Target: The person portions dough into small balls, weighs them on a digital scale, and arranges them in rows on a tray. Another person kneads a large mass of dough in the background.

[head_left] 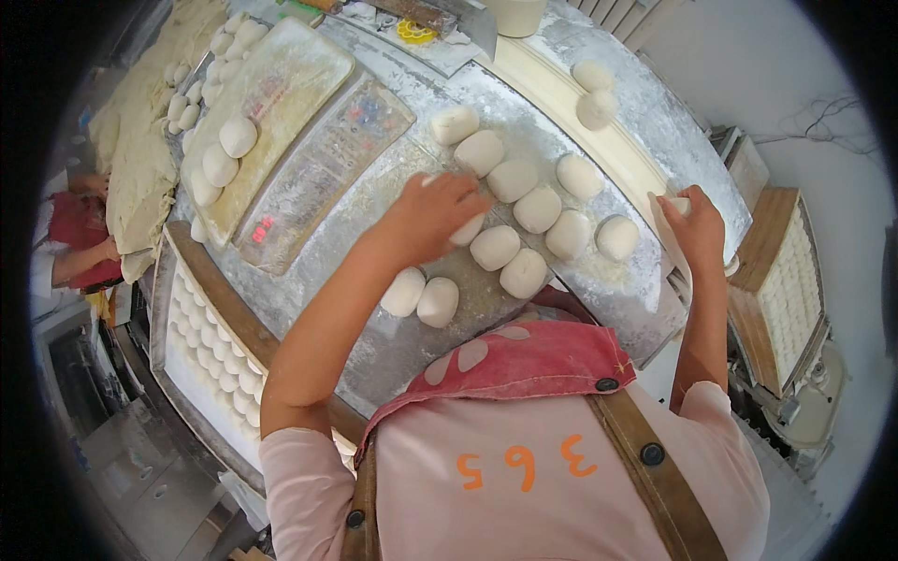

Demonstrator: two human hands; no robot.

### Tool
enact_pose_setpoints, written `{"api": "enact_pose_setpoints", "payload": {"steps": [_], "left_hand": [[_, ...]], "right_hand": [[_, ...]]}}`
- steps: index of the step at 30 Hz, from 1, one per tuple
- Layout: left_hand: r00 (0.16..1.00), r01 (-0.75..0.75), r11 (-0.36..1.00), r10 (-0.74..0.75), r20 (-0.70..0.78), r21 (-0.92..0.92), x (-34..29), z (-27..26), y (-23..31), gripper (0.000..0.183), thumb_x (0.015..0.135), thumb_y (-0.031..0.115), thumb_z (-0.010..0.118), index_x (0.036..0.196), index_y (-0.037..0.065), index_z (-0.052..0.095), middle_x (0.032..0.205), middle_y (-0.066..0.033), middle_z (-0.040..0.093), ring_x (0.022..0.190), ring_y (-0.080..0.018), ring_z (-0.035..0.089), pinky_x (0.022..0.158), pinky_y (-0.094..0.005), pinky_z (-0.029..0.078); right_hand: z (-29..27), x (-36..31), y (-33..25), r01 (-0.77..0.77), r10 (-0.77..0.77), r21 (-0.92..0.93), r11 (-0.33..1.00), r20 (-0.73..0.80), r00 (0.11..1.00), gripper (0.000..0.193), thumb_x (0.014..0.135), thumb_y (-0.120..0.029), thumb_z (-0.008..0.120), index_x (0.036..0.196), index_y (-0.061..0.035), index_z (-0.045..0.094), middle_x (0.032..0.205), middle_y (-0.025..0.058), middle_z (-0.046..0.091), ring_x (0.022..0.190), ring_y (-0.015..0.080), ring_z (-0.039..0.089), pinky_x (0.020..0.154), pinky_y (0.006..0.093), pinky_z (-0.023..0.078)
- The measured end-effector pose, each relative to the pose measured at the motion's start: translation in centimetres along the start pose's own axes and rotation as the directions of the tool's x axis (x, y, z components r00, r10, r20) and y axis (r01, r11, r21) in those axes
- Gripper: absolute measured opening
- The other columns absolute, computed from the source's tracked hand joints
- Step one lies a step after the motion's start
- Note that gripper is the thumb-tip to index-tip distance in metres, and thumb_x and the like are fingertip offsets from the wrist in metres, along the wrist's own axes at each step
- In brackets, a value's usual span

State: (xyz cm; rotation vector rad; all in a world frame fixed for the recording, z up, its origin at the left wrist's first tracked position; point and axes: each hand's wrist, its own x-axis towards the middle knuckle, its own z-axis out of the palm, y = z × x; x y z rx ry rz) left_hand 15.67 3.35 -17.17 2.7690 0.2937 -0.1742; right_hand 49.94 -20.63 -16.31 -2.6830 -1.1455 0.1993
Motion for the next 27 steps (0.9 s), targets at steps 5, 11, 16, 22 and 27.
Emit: {"api": "enact_pose_setpoints", "payload": {"steps": [5,11,16,22,27], "left_hand": [[0.996,0.039,0.996,-0.032,-0.089,0.081,-1.4,0.7,3.8,0.072,0.066,0.02,0.083,0.132,0.029,0.056,0.126,-0.0038,0.056,0.12,-0.0234,0.053,0.096,-0.0544,0.04],[0.988,0.089,0.992,-0.076,-0.134,0.089,-2.3,1.3,4.3,0.073,0.066,0.028,0.085,0.134,0.032,0.057,0.121,-0.0039,0.057,0.114,-0.0238,0.055,0.092,-0.055,0.039],[0.895,0.402,0.913,-0.407,-0.185,-0.065,-5.2,0.9,1.2,0.063,0.07,0.031,0.083,0.129,0.028,0.061,0.122,-0.0058,0.059,0.117,-0.0269,0.054,0.095,-0.0513,0.039],[0.714,0.571,0.816,-0.549,-0.435,-0.092,-11.6,1.5,-1.8,0.058,0.074,0.03,0.082,0.127,0.02,0.061,0.125,-0.0108,0.058,0.119,-0.0304,0.053,0.1,-0.0482,0.037],[0.781,0.322,0.532,-0.617,-0.098,-0.783,-15.4,-4.8,-4.2,0.053,0.081,0.03,0.079,0.128,0.012,0.061,0.144,-0.0101,0.05,0.135,-0.0309,0.043,0.11,-0.0539,0.031]], "right_hand": [[0.4,0.2,-0.2,0.039,-0.039,-0.043,0.998,0.002,0.999,0.044,0.085,-0.039,0.072,0.115,-0.0079,0.063,0.101,0.0198,0.07,0.09,0.0384,0.067,0.079,0.0442,0.053],[0.7,2.5,-5.8,0.321,-0.321,0.012,0.947,0.041,0.946,0.059,0.088,-0.032,0.066,0.143,-0.0185,0.046,0.107,0.0176,0.069,0.092,0.0376,0.068,0.08,0.0445,0.053],[2.5,6.0,-7.0,0.344,-0.35,0.115,0.932,0.031,0.936,0.05,0.09,-0.032,0.065,0.137,-0.0195,0.051,0.104,0.0171,0.07,0.094,0.0372,0.068,0.08,0.0443,0.053],[1.3,6.0,-13.9,0.487,-0.497,0.29,0.824,-0.041,0.867,0.042,0.091,-0.026,0.067,0.13,-0.0162,0.056,0.111,0.0156,0.07,0.101,0.0353,0.067,0.085,0.0411,0.052],[3.8,3.0,-23.1,0.661,-0.84,0.61,0.437,0.014,0.542,0.046,0.088,-0.02,0.071,0.13,-0.0087,0.056,0.129,0.0158,0.064,0.119,0.0309,0.063,0.1,0.0393,0.049]]}}
